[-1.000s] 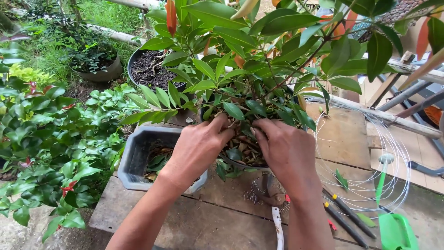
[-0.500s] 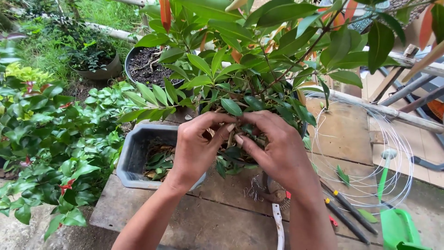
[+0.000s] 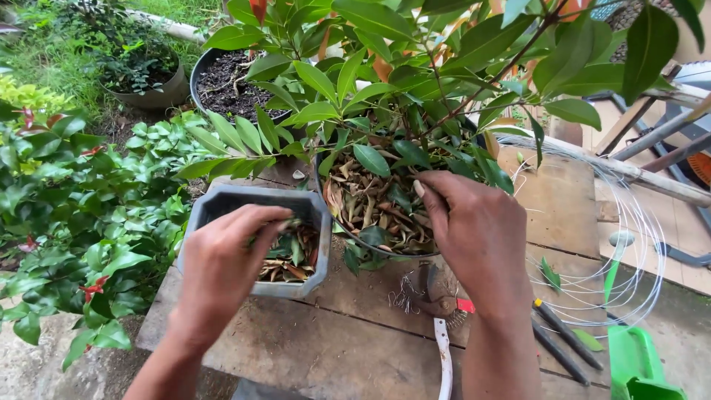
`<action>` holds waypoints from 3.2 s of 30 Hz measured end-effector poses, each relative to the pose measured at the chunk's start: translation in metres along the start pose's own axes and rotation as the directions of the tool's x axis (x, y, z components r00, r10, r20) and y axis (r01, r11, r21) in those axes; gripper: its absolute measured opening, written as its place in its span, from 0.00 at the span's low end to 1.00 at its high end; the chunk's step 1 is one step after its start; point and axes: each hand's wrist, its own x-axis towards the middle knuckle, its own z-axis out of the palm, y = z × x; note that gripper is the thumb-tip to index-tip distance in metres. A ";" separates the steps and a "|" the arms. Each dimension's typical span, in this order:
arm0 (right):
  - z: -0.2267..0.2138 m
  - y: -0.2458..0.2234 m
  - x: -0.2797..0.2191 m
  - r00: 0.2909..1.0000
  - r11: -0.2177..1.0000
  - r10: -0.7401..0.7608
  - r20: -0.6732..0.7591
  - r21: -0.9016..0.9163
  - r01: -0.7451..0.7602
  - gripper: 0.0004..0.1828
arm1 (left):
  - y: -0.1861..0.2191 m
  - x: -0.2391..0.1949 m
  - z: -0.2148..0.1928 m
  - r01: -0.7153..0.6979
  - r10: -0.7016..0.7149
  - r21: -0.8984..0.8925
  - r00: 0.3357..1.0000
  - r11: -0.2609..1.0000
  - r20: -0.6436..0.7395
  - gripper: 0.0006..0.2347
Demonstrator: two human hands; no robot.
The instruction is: Removing dead and dried leaves from a potted plant by hand and placing them into a small disposal container.
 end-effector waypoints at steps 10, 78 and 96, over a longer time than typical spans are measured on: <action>0.027 -0.014 0.002 0.989 0.958 0.061 0.137 -0.285 -0.020 0.16 | -0.011 -0.011 -0.013 0.067 -0.141 0.263 0.952 0.962 0.272 0.14; 0.032 -0.025 0.004 0.967 0.938 -0.254 0.038 -0.232 0.256 0.15 | -0.009 -0.015 0.003 -0.030 0.036 -0.097 0.998 0.995 0.052 0.16; 0.018 -0.008 -0.009 0.958 0.963 -0.124 0.260 -0.200 0.179 0.34 | 0.064 0.014 0.047 -0.149 0.147 0.254 0.989 0.956 0.029 0.21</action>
